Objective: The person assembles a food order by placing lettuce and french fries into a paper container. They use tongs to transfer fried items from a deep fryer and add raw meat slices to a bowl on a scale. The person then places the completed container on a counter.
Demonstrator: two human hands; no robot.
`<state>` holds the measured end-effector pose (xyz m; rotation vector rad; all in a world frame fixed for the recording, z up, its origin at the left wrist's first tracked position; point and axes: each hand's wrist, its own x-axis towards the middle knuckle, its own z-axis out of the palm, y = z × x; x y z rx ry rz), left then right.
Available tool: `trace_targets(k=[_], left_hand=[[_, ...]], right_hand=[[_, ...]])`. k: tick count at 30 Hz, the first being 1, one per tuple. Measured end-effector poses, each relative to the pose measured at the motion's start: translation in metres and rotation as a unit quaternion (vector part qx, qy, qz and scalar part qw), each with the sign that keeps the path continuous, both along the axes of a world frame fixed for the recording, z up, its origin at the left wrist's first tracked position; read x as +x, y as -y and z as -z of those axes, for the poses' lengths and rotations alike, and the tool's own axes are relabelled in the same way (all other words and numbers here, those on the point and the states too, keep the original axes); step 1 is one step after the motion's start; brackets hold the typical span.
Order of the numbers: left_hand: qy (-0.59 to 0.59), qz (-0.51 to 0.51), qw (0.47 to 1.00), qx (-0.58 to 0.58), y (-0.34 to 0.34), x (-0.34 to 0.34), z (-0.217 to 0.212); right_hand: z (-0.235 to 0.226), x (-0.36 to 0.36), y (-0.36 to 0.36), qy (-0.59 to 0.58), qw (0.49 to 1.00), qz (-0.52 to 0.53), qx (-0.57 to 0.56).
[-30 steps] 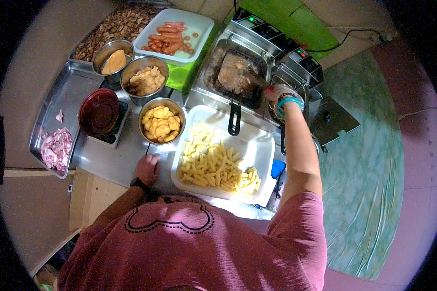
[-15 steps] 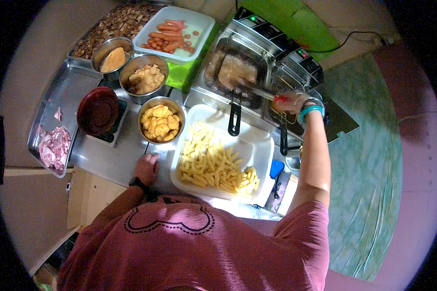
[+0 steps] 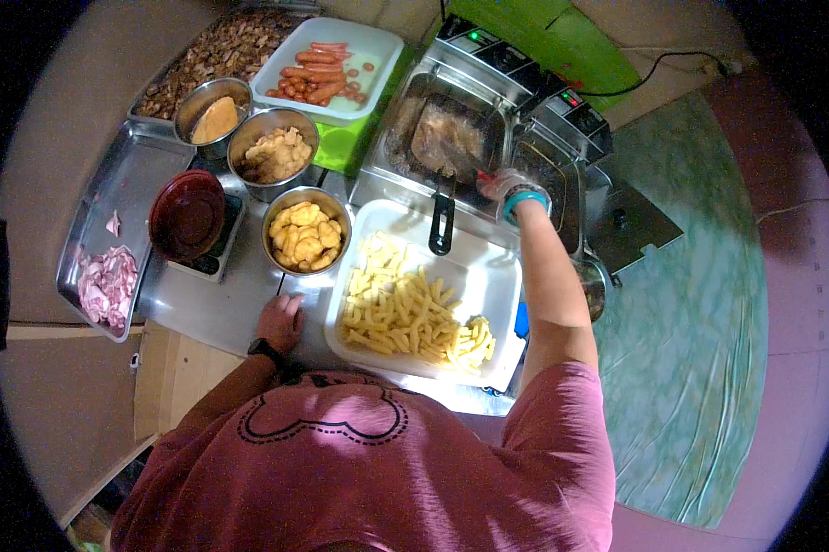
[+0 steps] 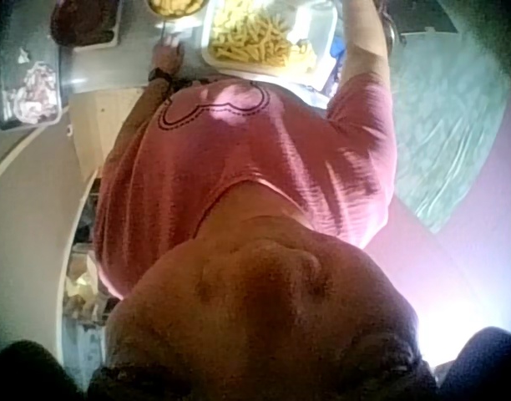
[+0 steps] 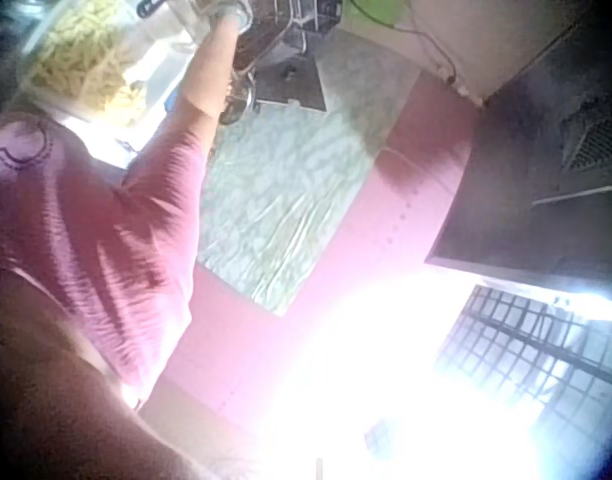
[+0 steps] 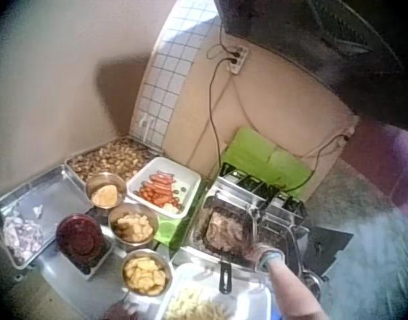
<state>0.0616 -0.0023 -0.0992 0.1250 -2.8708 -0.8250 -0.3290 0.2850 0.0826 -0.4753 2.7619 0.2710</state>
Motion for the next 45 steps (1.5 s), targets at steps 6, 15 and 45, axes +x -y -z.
trace_targets(k=[6,15,45], left_hand=[[-0.024,0.011,1.0,-0.003,-0.001,-0.003,0.002],[-0.014,0.0,1.0,-0.014,-0.001,0.0,0.002],[-0.022,0.003,1.0,-0.009,0.0,0.002,0.003]], right_hand=[[-0.047,0.001,-0.044,0.024,0.992,-0.106,-0.057],[-0.068,0.039,-0.009,0.019,0.993,-0.101,0.051],[-0.107,0.055,0.018,-0.087,0.974,-0.016,0.209]])
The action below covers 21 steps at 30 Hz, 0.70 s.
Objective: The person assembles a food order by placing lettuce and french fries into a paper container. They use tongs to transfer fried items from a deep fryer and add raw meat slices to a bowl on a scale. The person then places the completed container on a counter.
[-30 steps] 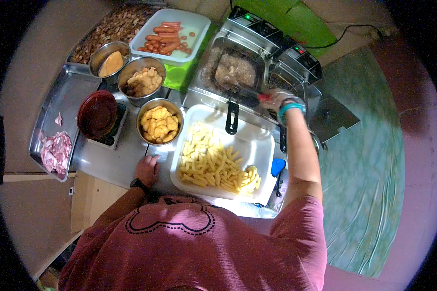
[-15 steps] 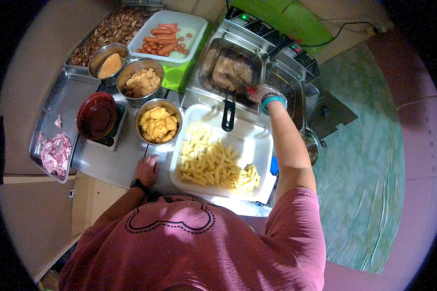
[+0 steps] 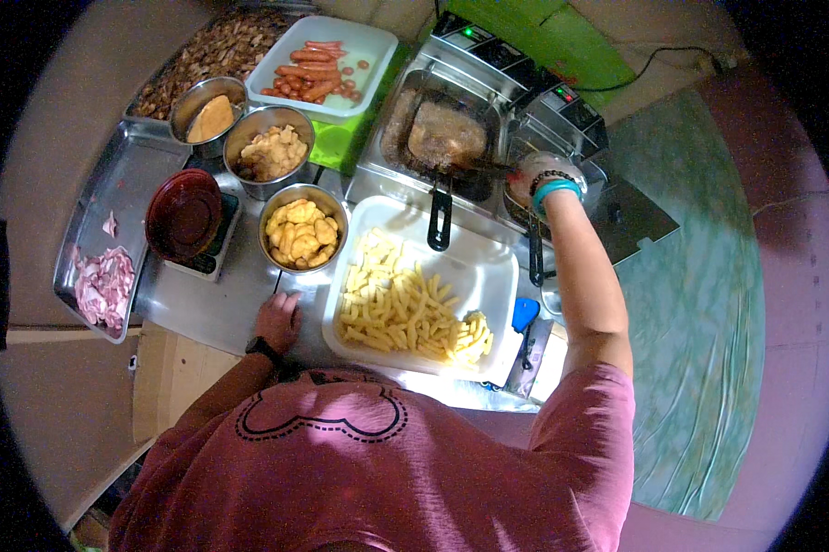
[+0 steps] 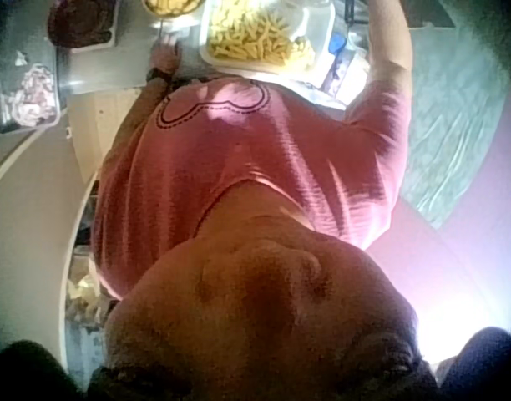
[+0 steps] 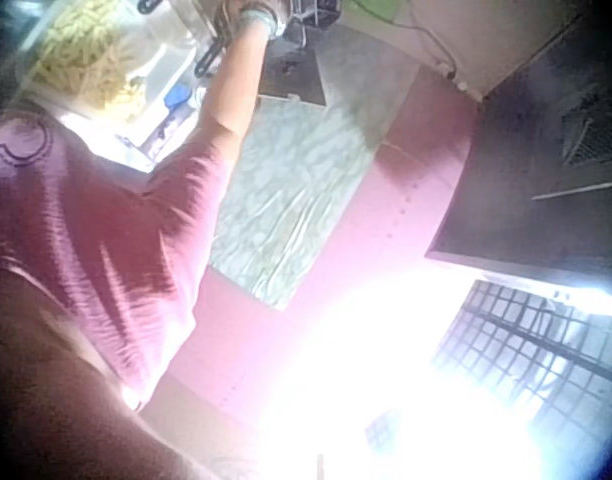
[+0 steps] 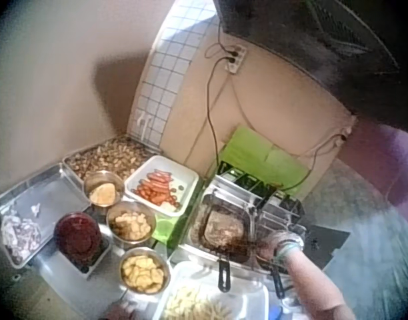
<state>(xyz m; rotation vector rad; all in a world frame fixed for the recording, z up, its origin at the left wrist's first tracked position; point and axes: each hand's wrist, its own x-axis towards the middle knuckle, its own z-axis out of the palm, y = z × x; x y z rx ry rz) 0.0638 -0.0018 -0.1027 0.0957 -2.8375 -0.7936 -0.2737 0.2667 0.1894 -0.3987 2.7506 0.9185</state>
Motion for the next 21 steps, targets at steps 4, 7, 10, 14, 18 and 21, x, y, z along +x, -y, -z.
trace_targets(k=[4,7,10,14,18,21], left_hand=[[-0.006,0.011,1.0,0.011,0.001,-0.002,0.0],[-0.019,0.002,1.0,-0.004,0.001,-0.001,-0.003],[-0.022,0.0,1.0,-0.008,-0.002,-0.003,-0.004],[0.0,0.006,1.0,0.011,0.001,-0.002,-0.001],[-0.004,0.012,1.0,0.013,0.0,-0.003,-0.001],[-0.014,0.006,1.0,0.007,0.0,-0.002,0.002]], right_hand=[[0.013,-0.019,-0.004,-0.014,0.997,0.047,-0.065],[0.035,-0.038,0.002,0.053,0.998,0.038,-0.013],[0.078,-0.048,-0.011,0.047,0.99,0.039,-0.126],[0.095,-0.043,-0.02,0.047,0.985,0.003,-0.168],[0.05,-0.019,-0.043,0.094,0.981,-0.086,-0.146],[0.023,0.003,-0.049,0.071,0.983,-0.066,-0.156]])
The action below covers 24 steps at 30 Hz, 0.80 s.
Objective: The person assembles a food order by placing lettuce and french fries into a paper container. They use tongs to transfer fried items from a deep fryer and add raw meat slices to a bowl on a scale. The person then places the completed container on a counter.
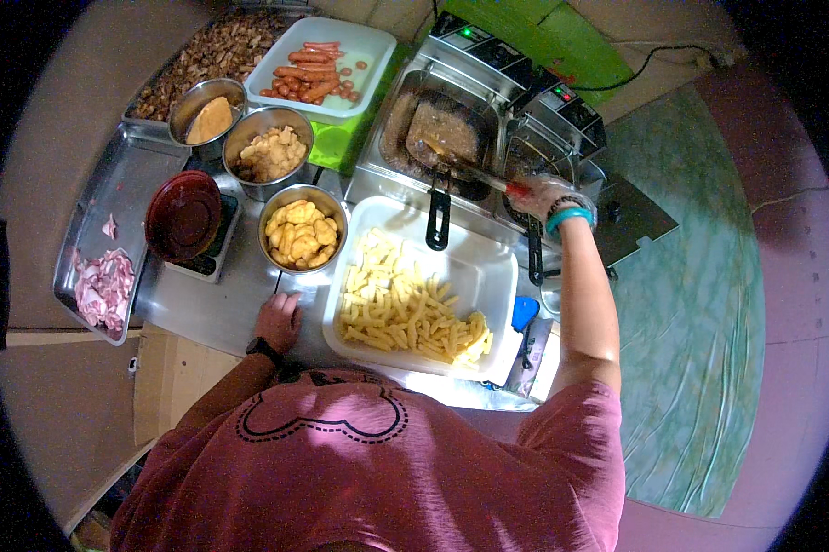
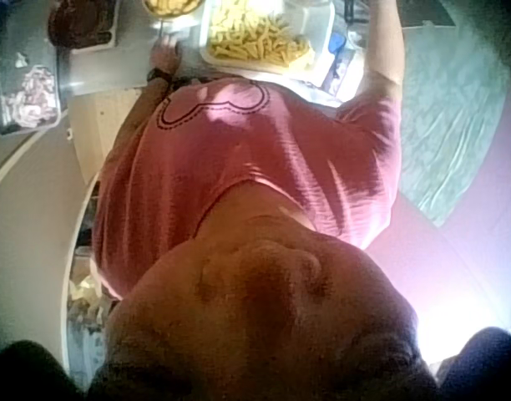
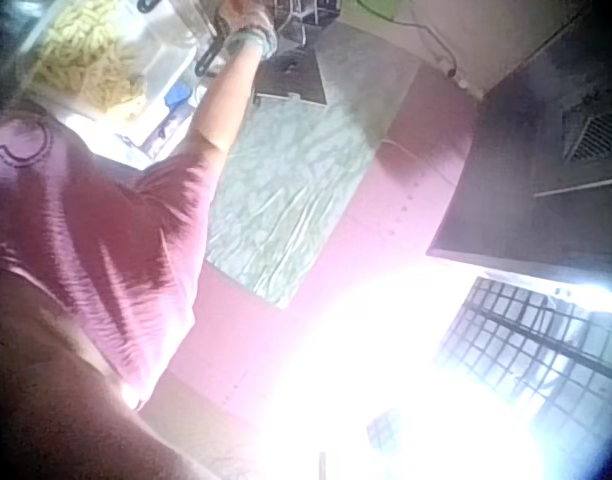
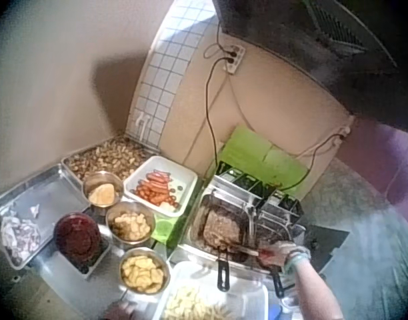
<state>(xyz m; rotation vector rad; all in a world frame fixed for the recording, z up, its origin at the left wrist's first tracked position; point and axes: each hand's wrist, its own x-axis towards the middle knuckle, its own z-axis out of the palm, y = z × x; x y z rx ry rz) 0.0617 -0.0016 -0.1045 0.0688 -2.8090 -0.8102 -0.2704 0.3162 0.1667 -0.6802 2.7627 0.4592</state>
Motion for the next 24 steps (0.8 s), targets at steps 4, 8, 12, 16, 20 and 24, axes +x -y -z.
trace_targets(k=[4,8,12,16,20,24], left_hand=[[-0.009,0.001,1.0,-0.014,-0.001,-0.002,-0.002],[-0.003,-0.001,1.0,-0.01,0.0,-0.001,-0.007],[-0.009,0.005,1.0,-0.016,0.0,-0.002,-0.006],[-0.014,0.0,1.0,-0.016,-0.001,-0.001,-0.006],[-0.012,0.0,1.0,-0.007,-0.002,0.0,-0.009],[-0.005,-0.004,1.0,-0.023,-0.001,0.0,-0.006]], right_hand=[[-0.002,0.012,-0.016,-0.064,0.991,0.095,-0.063],[0.003,0.044,-0.013,-0.084,0.976,0.134,-0.151],[0.022,0.043,-0.032,-0.066,0.982,0.114,-0.138],[0.029,0.06,-0.023,-0.123,0.967,0.148,-0.167],[0.031,0.073,-0.025,-0.144,0.97,0.138,-0.139],[0.004,0.074,-0.02,-0.09,0.987,0.104,-0.082]])
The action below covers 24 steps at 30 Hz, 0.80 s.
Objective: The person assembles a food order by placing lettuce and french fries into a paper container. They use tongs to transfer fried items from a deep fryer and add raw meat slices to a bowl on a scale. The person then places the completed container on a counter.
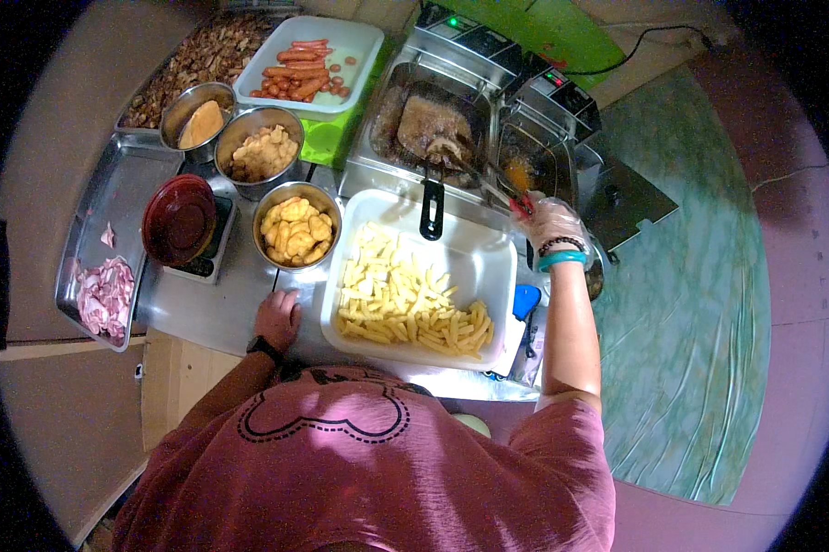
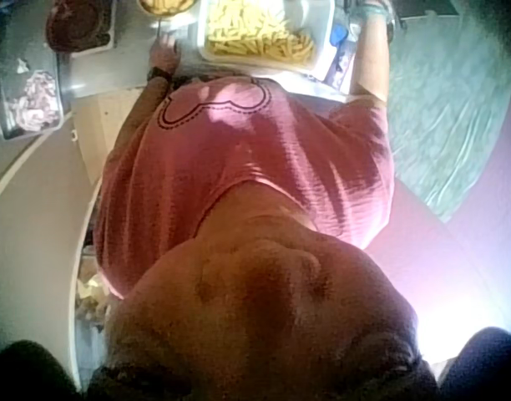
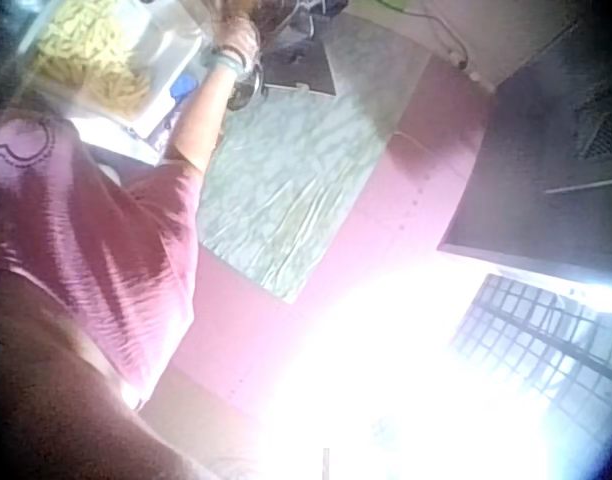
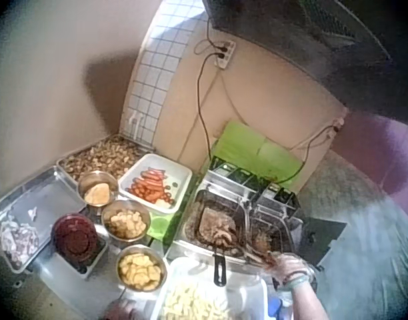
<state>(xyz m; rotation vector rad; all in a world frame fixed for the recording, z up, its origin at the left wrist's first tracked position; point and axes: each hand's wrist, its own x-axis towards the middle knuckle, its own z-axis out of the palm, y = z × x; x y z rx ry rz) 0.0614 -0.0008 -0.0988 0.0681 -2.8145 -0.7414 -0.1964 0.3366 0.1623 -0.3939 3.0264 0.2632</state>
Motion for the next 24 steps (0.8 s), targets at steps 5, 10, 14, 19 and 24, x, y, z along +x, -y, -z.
trace_targets(k=[5,10,14,19,24], left_hand=[[0.002,0.002,1.0,0.004,-0.001,0.001,0.001],[0.009,0.005,1.0,0.01,0.0,0.0,-0.001],[0.011,0.003,1.0,0.015,-0.001,0.001,0.001],[0.007,-0.007,1.0,0.006,-0.001,0.002,0.003],[-0.008,0.01,1.0,0.006,-0.001,-0.001,0.006]], right_hand=[[0.007,0.013,-0.003,-0.033,0.998,0.027,-0.054],[0.01,0.006,-0.015,0.031,0.999,0.044,0.002],[-0.004,0.012,-0.033,0.101,0.983,0.037,-0.146],[0.005,0.025,-0.031,0.057,0.979,0.076,-0.181],[0.044,0.024,-0.057,-0.006,0.987,0.053,-0.155]])
